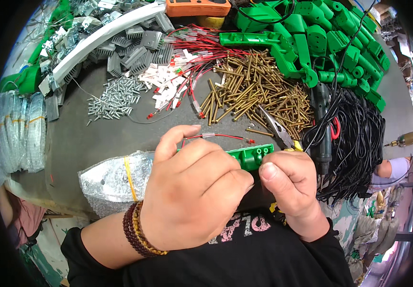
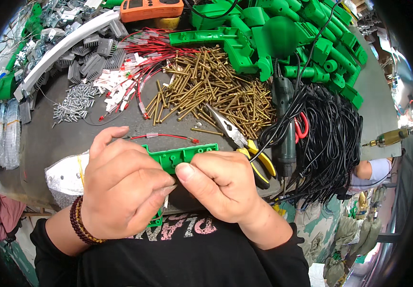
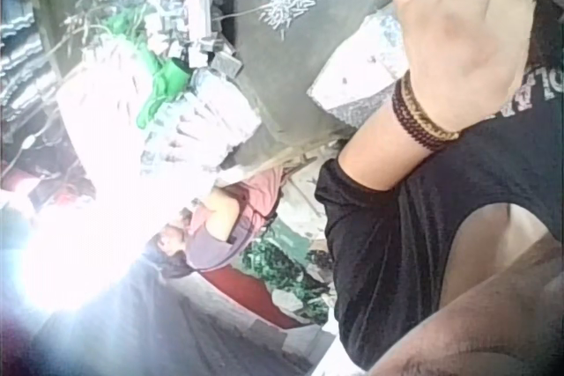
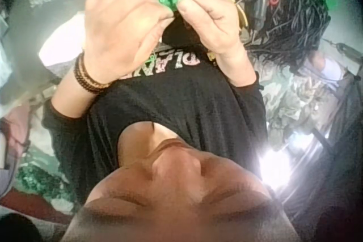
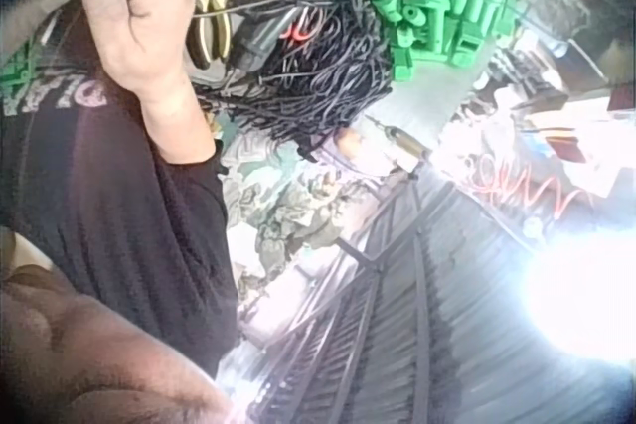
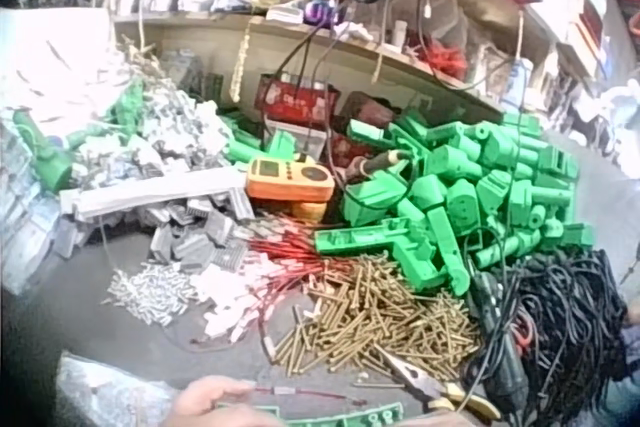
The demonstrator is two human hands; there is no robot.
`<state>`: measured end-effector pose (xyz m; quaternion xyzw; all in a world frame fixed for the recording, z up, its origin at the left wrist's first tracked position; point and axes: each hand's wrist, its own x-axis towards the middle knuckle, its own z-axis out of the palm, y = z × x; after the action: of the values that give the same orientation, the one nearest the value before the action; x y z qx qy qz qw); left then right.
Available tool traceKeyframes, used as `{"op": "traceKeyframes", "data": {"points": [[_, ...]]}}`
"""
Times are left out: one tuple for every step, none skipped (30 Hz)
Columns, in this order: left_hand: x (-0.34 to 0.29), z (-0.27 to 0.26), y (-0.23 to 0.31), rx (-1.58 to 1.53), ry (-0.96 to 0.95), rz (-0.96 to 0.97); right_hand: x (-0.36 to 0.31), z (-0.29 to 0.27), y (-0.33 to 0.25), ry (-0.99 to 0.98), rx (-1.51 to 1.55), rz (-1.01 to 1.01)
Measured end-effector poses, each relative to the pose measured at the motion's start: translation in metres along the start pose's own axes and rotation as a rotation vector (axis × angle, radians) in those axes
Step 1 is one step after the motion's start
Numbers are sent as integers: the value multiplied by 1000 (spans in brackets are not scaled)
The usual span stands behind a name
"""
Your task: Assembling and soldering electronic components within a green plastic toy gun housing at a workbench.
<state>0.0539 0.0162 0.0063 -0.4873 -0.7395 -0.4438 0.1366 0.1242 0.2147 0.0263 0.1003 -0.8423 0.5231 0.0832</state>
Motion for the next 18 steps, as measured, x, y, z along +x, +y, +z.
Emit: {"op": "traceKeyframes", "data": {"points": [[1, -1, 1, 7, -19, 3, -1, 1, -1, -2, -1, 0], [1, -1, 1, 14, -39, 7, -2, 2, -2, 21, 28, 51], [1, 0, 1, 13, -37, 7, -3, 2, -2, 44, 57, 101], [-1, 2, 1, 56, -25, 41, -3, 2, -2, 44, 56, 102], [-1, 3, 1, 99, -13, 75, -3, 1, -2, 40, 14, 86], [-1, 3, 1, 98, -12, 75, -3, 0, -2, 37, -28, 69], [-1, 3, 1, 86, -10, 73, -5, -3, -2, 38, -31, 72], [-1, 3, 1, 74, -7, 72, -7, -7, -3, 36, -62, 78], [-1, 3, 1, 71, -7, 72, -9, -10, -4, 34, -93, 85], [-2, 2, 1, 67, -10, 61, -9, -10, -14, 109, 49, 204], [-2, 1, 1, 64, -12, 49, -11, -18, -14, 105, 34, 229], [-3, 0, 0, 62, -9, 50, -14, -30, -15, 101, 19, 254], [-3, 0, 0, 56, -15, 53, -17, -40, -16, -30, -2, 238], [-3, 0, 0, 50, -20, 56, -19, -47, -14, -196, -96, 165], [-3, 0, 0, 48, -18, 58, -19, -46, -17, -239, -259, 85], [-3, 0, 0, 42, -31, 45, -18, -43, -17, -282, -414, 2], [-2, 0, 1, 34, -43, 33, -12, -32, -14, -137, -415, -153], [-2, 0, 2, 36, -44, 32, -7, -24, -11, -138, -413, -154]]}}
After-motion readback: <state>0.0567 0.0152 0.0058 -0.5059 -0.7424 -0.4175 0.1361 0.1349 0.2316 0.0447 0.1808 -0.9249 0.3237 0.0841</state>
